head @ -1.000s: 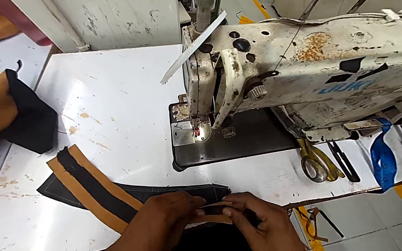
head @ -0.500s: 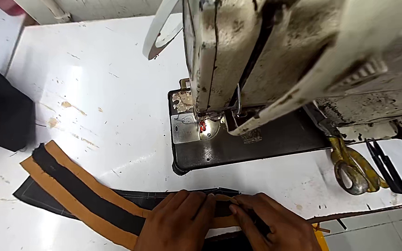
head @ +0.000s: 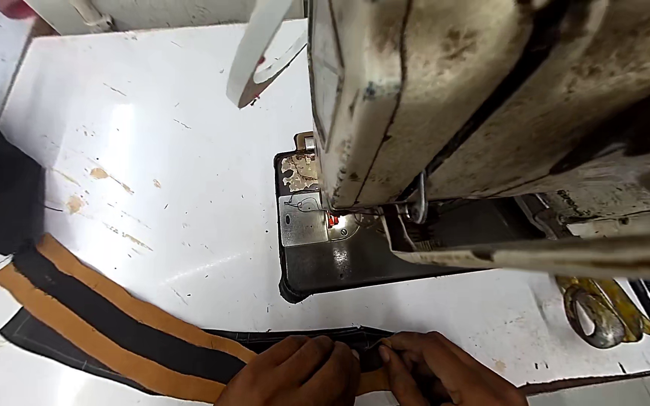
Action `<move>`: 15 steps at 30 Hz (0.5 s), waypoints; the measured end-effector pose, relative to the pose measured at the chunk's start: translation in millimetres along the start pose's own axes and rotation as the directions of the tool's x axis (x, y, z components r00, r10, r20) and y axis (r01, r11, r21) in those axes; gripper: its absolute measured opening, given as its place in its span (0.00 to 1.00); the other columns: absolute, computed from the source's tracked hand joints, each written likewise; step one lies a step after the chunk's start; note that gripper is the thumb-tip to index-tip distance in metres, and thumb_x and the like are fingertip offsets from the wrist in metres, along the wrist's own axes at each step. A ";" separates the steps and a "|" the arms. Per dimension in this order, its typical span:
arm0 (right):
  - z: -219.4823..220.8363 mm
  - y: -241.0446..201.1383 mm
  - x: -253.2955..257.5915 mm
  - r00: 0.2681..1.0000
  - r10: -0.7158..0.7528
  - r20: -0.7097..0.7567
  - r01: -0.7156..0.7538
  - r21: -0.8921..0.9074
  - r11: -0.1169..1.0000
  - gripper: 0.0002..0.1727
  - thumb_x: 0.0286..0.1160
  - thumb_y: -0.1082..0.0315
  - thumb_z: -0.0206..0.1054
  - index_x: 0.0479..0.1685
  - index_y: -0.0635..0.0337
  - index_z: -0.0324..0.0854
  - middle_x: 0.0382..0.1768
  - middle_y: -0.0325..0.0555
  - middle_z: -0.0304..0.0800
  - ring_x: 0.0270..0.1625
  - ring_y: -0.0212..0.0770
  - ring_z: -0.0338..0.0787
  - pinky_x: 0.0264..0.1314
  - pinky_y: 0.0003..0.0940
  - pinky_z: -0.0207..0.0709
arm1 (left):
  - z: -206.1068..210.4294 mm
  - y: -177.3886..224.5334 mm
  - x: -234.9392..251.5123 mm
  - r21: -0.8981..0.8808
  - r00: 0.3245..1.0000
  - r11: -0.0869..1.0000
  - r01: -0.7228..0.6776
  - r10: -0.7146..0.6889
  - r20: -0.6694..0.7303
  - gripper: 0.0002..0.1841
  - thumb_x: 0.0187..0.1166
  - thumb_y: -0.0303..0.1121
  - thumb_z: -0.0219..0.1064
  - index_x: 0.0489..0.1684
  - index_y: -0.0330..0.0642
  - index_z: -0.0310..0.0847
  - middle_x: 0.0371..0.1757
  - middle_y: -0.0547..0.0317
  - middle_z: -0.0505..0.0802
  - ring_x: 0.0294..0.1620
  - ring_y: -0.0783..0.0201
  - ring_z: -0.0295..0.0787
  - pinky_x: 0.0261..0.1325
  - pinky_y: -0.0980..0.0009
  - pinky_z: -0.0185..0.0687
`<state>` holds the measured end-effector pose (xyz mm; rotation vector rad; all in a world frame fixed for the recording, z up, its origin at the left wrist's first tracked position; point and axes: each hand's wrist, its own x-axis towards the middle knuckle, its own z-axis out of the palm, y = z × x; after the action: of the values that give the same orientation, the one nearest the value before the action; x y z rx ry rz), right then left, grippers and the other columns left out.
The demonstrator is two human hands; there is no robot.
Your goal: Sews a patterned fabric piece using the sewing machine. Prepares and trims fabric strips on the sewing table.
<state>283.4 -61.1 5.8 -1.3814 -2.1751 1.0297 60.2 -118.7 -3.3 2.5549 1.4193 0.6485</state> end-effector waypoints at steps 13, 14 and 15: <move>-1.8 1.8 -0.1 1.000 0.029 0.011 -0.029 0.040 0.999 0.09 0.78 0.65 0.73 0.45 0.62 0.92 0.32 0.43 0.90 0.26 0.28 0.87 0.26 0.23 0.82 | 1.7 0.2 -0.5 -0.046 0.998 0.997 0.061 -0.062 -0.027 0.12 0.85 0.23 0.59 0.53 0.40 0.90 0.49 0.54 0.94 0.51 0.59 0.91 0.53 0.70 0.86; -1.9 1.7 0.1 0.999 0.034 0.011 -0.034 0.044 0.998 0.09 0.78 0.64 0.73 0.45 0.62 0.92 0.32 0.42 0.91 0.26 0.28 0.87 0.26 0.22 0.82 | 1.9 0.4 -0.3 -0.051 0.997 0.996 0.071 -0.073 -0.030 0.12 0.85 0.24 0.59 0.53 0.40 0.90 0.49 0.55 0.94 0.51 0.59 0.91 0.53 0.70 0.86; -1.9 1.9 0.4 0.999 0.037 0.010 -0.037 0.048 0.998 0.09 0.78 0.64 0.73 0.45 0.61 0.92 0.32 0.42 0.91 0.26 0.28 0.87 0.26 0.23 0.83 | 2.2 0.7 0.0 -0.055 0.996 0.995 0.079 -0.081 -0.032 0.12 0.85 0.24 0.59 0.53 0.41 0.90 0.49 0.55 0.95 0.51 0.59 0.91 0.53 0.70 0.86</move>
<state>285.6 -59.6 5.7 -1.4030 -2.1241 1.0963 61.7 -118.9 -5.1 2.4439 1.4863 0.7105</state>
